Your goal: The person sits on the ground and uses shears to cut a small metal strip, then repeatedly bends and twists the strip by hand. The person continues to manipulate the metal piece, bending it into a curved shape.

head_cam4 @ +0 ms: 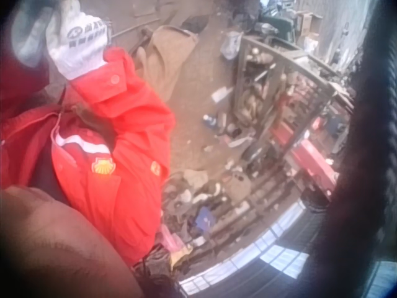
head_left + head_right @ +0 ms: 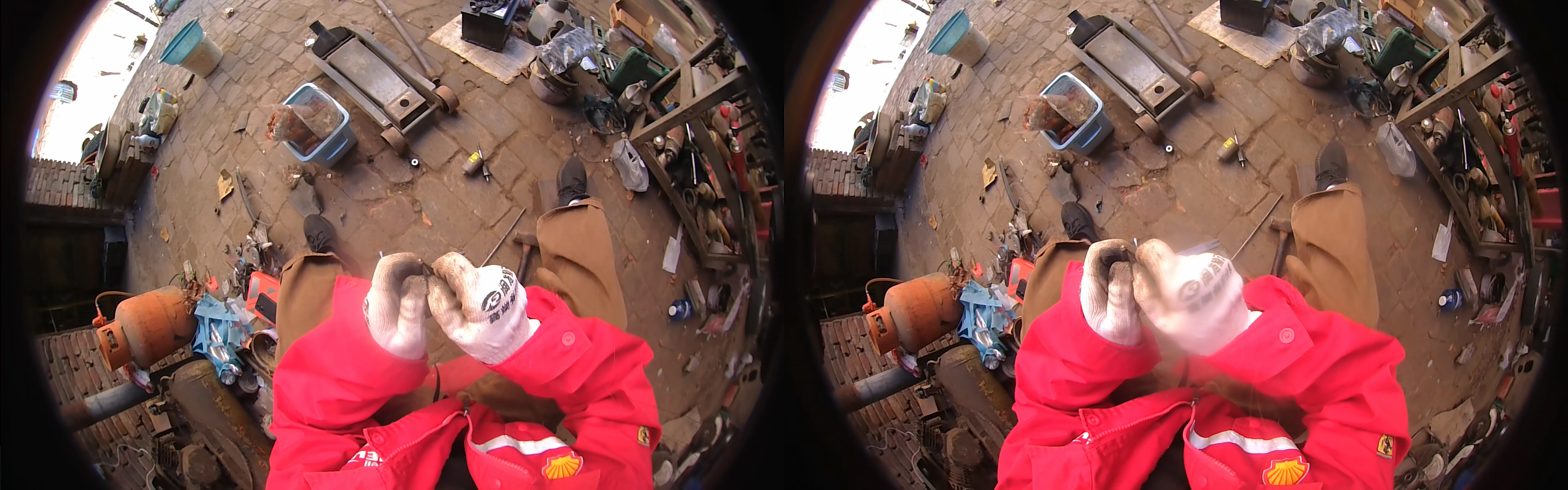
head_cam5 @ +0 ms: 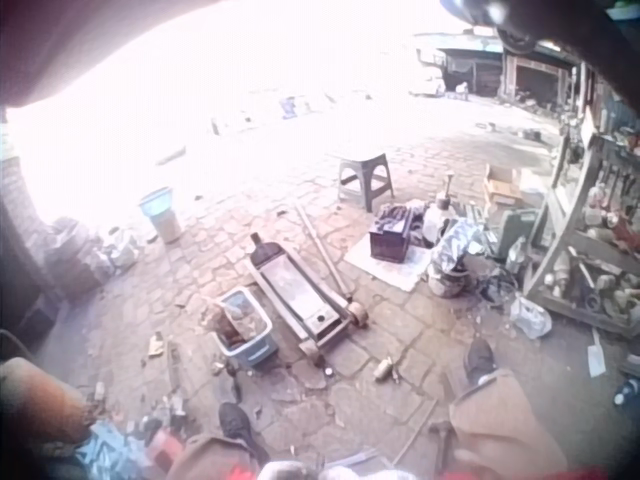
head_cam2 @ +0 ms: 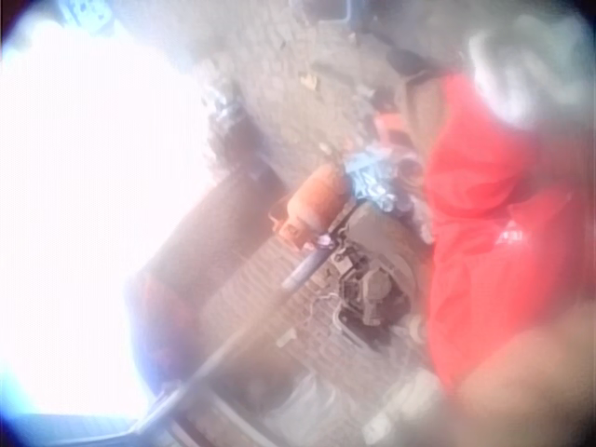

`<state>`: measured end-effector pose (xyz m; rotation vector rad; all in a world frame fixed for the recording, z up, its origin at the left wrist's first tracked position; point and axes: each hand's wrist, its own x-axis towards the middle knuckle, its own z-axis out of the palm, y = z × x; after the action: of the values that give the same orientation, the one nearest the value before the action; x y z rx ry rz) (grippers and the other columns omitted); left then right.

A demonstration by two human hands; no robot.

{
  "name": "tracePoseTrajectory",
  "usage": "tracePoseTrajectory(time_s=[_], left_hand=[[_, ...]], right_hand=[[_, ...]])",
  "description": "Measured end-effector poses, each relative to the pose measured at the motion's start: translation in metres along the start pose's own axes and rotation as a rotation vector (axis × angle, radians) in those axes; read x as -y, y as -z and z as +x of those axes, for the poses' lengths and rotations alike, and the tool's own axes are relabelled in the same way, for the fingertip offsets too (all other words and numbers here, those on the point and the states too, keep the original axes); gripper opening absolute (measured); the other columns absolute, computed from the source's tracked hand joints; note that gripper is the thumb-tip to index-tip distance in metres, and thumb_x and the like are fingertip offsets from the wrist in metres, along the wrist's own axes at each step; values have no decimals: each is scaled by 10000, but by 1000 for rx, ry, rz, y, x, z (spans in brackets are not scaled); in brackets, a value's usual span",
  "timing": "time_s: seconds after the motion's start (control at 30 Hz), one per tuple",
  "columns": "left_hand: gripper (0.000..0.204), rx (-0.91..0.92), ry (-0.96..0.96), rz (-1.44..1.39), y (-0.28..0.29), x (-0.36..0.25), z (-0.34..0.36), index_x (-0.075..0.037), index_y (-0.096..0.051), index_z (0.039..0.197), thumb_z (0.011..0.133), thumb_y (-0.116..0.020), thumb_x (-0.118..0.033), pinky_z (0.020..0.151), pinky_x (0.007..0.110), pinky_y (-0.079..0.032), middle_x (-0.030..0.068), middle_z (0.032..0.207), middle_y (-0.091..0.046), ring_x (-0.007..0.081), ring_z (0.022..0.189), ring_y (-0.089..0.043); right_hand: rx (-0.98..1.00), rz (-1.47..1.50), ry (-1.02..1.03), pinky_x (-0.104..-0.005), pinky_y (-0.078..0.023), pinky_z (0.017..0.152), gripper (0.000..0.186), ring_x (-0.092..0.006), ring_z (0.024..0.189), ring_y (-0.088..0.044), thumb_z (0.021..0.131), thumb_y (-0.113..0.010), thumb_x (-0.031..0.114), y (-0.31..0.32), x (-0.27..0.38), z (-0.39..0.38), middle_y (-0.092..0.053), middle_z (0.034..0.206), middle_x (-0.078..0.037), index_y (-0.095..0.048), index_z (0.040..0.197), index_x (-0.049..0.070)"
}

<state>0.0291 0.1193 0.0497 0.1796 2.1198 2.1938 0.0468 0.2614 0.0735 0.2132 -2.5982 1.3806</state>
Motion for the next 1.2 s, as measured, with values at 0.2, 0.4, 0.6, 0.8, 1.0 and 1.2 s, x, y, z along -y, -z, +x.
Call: tracePoseTrajectory(time_s=[0.2,0.4,0.6,0.8,1.0,1.2], left_hand=[[260,-47,-29,-78,-2,-3,-2,30,-542,1156,996,-552,-174,732,247,-457,58,969,-591,114,829,-542],[211,-63,-11,-23,-2,0,-4,25,-561,1171,1005,-526,-101,823,260,-457,65,1003,-612,132,909,-560],[212,-97,-45,11,-2,11,-8,13,-553,1175,1012,-536,-122,824,267,-470,58,1017,-608,131,907,-567],[206,-65,8,-65,1,17,-11,5,-536,1188,1021,-518,-114,818,285,-488,75,1040,-617,147,912,-585],[188,-83,24,-40,3,26,-12,-2,-529,1188,1025,-500,-93,800,306,-505,105,1043,-625,182,908,-605],[167,-91,58,-149,0,29,-11,-9,-527,1175,1021,-492,-64,793,336,-529,129,1047,-622,226,922,-627]], right_hand=[[12,-13,71,-396,-518,561,297,-305,636,-651,858,-662,183,0,-3,2,-647,731,-136,-617,1080,-9],[-62,-16,63,-405,-515,563,273,-323,622,-646,857,-659,185,-7,1,2,-643,714,-137,-613,1071,22],[19,15,-2,-414,-507,514,219,-334,577,-635,830,-679,176,-9,2,2,-621,650,-112,-597,999,64],[-8,-114,11,-393,-478,536,152,-273,570,-606,840,-655,244,-11,2,-1,-581,628,-90,-617,859,98],[53,-171,-3,-393,-470,532,165,-273,565,-591,860,-642,248,-5,5,-1,-567,628,-90,-614,856,86],[143,-158,0,-453,-504,523,234,-354,587,-646,895,-600,230,4,7,3,-647,679,-156,-543,1053,66]])
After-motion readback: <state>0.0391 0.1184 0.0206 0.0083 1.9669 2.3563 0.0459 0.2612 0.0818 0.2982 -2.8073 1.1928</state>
